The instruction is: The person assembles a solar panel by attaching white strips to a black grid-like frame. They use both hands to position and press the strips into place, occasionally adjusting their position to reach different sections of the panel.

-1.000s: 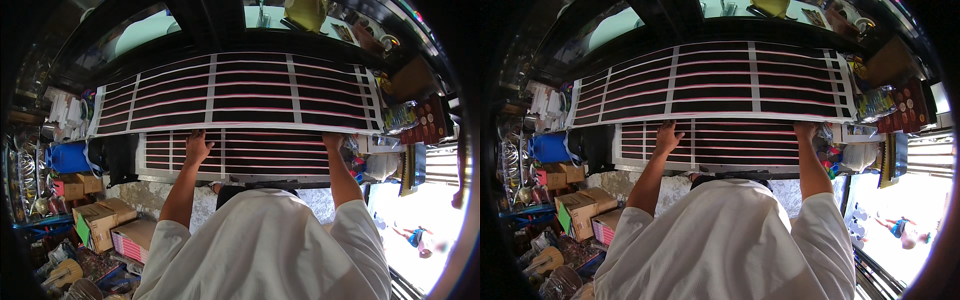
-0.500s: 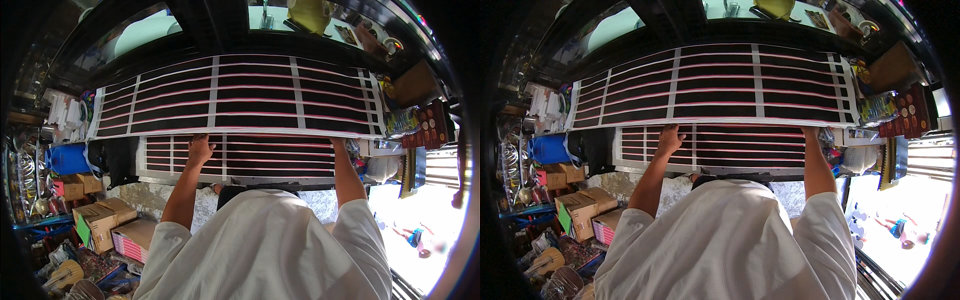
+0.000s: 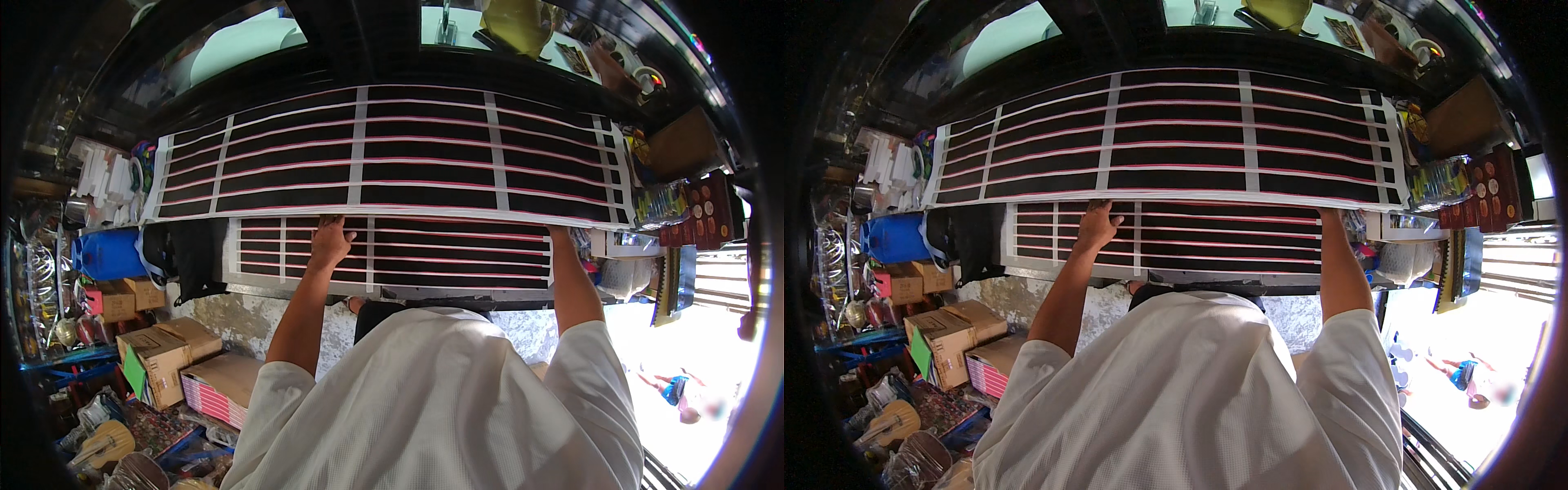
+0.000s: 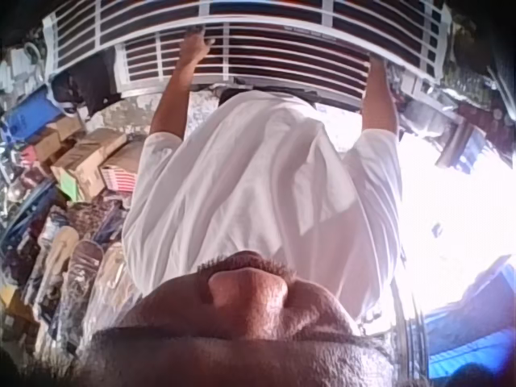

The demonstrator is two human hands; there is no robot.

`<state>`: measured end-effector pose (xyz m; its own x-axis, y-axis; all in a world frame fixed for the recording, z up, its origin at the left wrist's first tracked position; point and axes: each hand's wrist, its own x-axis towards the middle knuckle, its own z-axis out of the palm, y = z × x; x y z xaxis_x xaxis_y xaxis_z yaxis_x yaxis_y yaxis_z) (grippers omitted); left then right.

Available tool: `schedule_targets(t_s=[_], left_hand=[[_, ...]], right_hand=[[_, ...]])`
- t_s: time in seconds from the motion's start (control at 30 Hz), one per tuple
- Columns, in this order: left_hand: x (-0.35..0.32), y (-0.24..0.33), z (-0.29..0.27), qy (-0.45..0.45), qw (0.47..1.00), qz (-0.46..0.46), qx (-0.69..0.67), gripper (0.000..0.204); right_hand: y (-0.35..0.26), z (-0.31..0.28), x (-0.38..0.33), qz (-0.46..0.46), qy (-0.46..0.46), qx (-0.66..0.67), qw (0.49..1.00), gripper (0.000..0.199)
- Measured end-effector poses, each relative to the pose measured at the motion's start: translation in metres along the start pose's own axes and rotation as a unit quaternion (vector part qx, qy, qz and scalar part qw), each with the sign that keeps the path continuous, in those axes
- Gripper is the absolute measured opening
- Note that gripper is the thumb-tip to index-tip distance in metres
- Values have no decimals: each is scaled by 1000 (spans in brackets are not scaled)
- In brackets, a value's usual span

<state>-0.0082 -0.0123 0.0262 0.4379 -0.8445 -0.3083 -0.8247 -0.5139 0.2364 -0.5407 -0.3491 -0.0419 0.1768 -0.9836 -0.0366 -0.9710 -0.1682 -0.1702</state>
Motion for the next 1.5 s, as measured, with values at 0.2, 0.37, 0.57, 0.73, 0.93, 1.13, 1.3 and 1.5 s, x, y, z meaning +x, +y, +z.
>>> schedule_targets(t_s=[0.2, 0.37, 0.57, 0.73, 0.93, 1.13, 1.3, 1.5], left_hand=[[-1, 3, -3, -16, 1000, -11, -3, 66], [3, -6, 9, -2, 1000, 1, -1, 66], [5, -9, 14, 16, 1000, 15, 3, 68], [5, -9, 15, 21, 999, 25, -7, 66], [4, -11, 18, 57, 997, 50, -11, 67], [-11, 1, 17, 132, 990, 53, -5, 62], [-19, 11, 20, 170, 976, 133, 14, 63], [-14, 6, 21, 125, 976, 177, 24, 76]], right_hand=[[-4, -4, -4, -10, -10, -7, 1000, 58], [-11, -10, -10, -21, -24, -13, 999, 58], [-34, -22, -28, -58, -63, -34, 996, 57], [-79, -26, -50, -133, -92, -61, 985, 57], [-168, -16, -69, -198, -182, -112, 957, 39], [-264, 22, -98, -285, -81, 90, 951, 46], [-334, 43, -111, -335, -26, 167, 927, 41], [-380, 54, -112, -293, -36, 125, 947, 44]])
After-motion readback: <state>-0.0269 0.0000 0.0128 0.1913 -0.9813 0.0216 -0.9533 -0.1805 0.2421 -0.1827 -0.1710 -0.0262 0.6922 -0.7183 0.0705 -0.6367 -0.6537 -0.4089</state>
